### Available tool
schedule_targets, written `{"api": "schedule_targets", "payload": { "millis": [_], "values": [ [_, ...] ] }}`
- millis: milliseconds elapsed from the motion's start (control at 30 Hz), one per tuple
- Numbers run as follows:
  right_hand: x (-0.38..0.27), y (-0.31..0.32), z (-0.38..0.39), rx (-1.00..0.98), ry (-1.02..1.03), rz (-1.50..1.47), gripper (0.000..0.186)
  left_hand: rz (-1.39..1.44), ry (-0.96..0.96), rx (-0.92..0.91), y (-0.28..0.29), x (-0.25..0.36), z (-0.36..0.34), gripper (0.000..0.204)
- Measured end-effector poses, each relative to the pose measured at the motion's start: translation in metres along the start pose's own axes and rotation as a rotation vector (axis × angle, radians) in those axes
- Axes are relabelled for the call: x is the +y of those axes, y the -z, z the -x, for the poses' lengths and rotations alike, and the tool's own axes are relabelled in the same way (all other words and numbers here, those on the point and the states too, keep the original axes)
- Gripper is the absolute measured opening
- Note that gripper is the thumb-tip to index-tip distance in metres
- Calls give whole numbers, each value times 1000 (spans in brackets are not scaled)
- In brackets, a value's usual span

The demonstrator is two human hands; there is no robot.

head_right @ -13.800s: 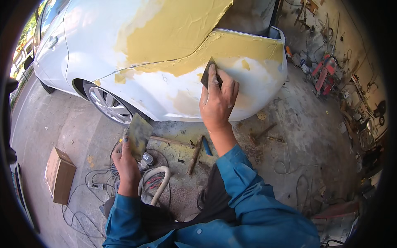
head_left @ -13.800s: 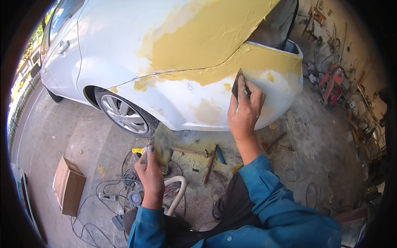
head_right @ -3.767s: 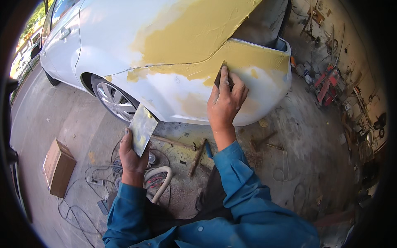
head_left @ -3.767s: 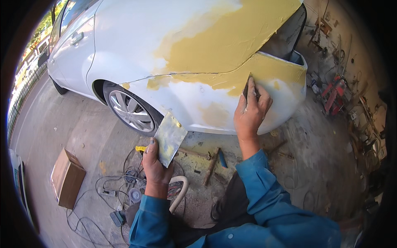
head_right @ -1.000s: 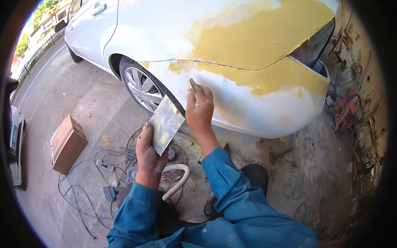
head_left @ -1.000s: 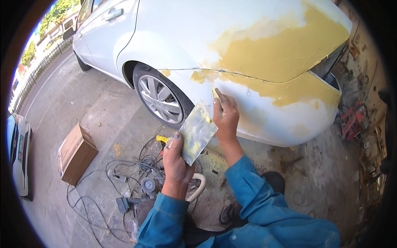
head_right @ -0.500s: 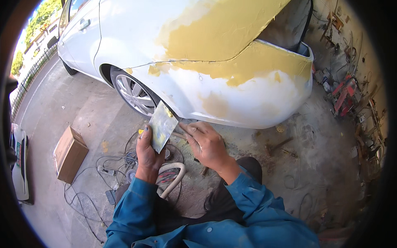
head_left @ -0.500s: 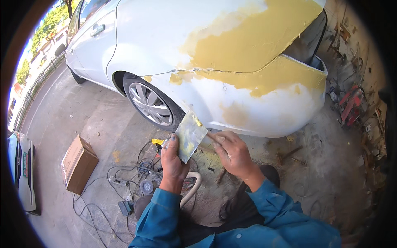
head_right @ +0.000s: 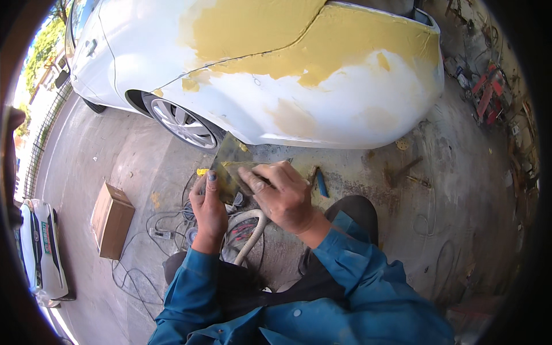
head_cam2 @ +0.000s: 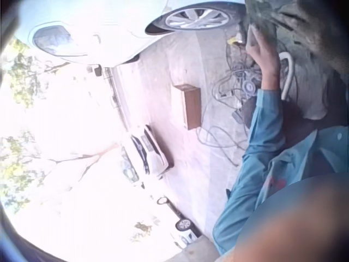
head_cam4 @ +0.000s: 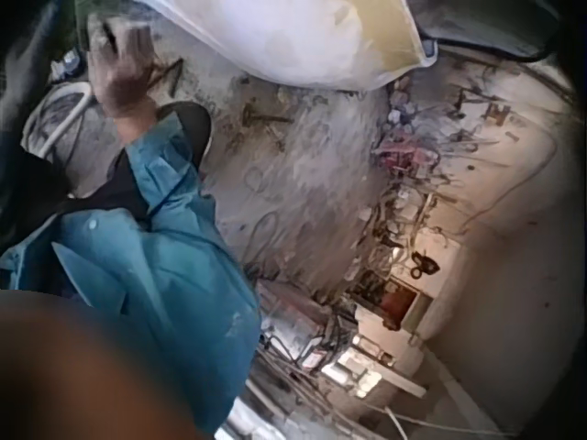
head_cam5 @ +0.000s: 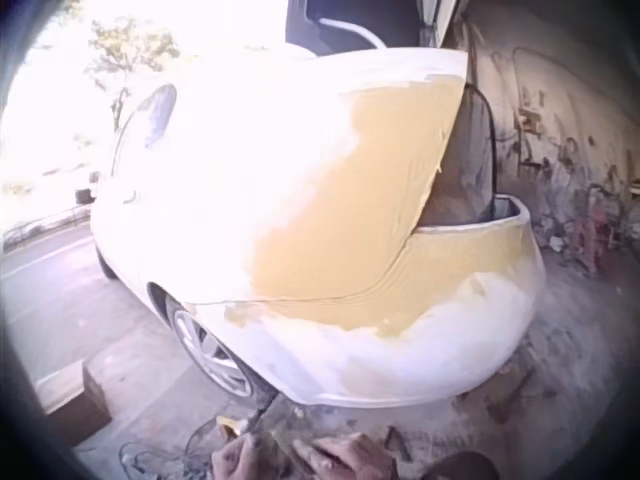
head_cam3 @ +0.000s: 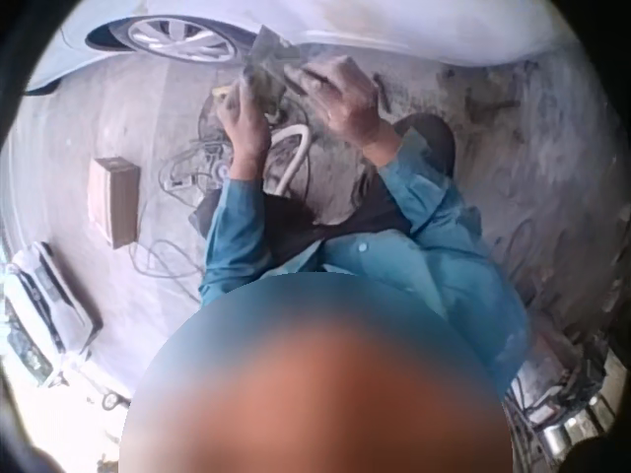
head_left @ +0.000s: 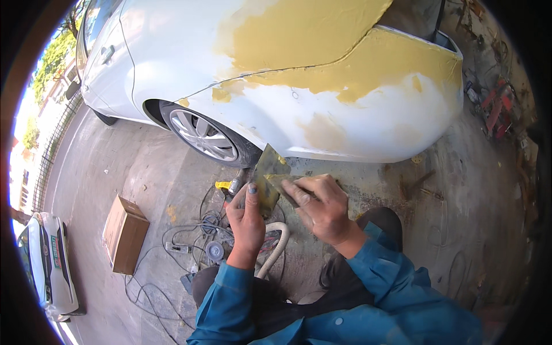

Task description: The person applies yellow body filler to the front bumper of a white car using a putty knife and a mixing board. They repeatedly scoop filler from a container, spread it onto the board, and smooth it onto the bumper surface.

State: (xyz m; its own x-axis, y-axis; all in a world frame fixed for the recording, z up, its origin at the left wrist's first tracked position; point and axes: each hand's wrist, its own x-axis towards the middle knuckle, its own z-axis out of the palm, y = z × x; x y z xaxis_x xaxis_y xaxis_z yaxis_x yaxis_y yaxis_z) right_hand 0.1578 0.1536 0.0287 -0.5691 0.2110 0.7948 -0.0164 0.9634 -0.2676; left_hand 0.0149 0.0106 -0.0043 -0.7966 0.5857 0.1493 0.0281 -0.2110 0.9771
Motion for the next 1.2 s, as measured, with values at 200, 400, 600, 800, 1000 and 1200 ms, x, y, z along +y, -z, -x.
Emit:
{"api": "schedule_targets", "payload": {
  "millis": [200, 400, 600, 800, 1000, 1200],
  "values": [
    [52, -36, 22, -132, -309, 136, 20, -76, -20, 3, 9, -8, 7, 51],
    [32, -12, 11, 50, -267, -118, 22, -323, -51, 30, 0, -20, -4, 40],
    [24, 0, 4, -74, -96, -38, 58, -1068, -727, -173, 0, -14, -5, 47],
    [27, 3, 4, -118, 75, -20, 38, -1293, -785, -189, 11, -12, -10, 50],
    [39, 0, 7, -169, 4, 68, 30, -1293, -852, -293, 13, -5, -10, 50],
    [69, 11, 16, -95, -261, 163, 29, -1256, -940, -338, 10, 8, -12, 48]
  ]
}}
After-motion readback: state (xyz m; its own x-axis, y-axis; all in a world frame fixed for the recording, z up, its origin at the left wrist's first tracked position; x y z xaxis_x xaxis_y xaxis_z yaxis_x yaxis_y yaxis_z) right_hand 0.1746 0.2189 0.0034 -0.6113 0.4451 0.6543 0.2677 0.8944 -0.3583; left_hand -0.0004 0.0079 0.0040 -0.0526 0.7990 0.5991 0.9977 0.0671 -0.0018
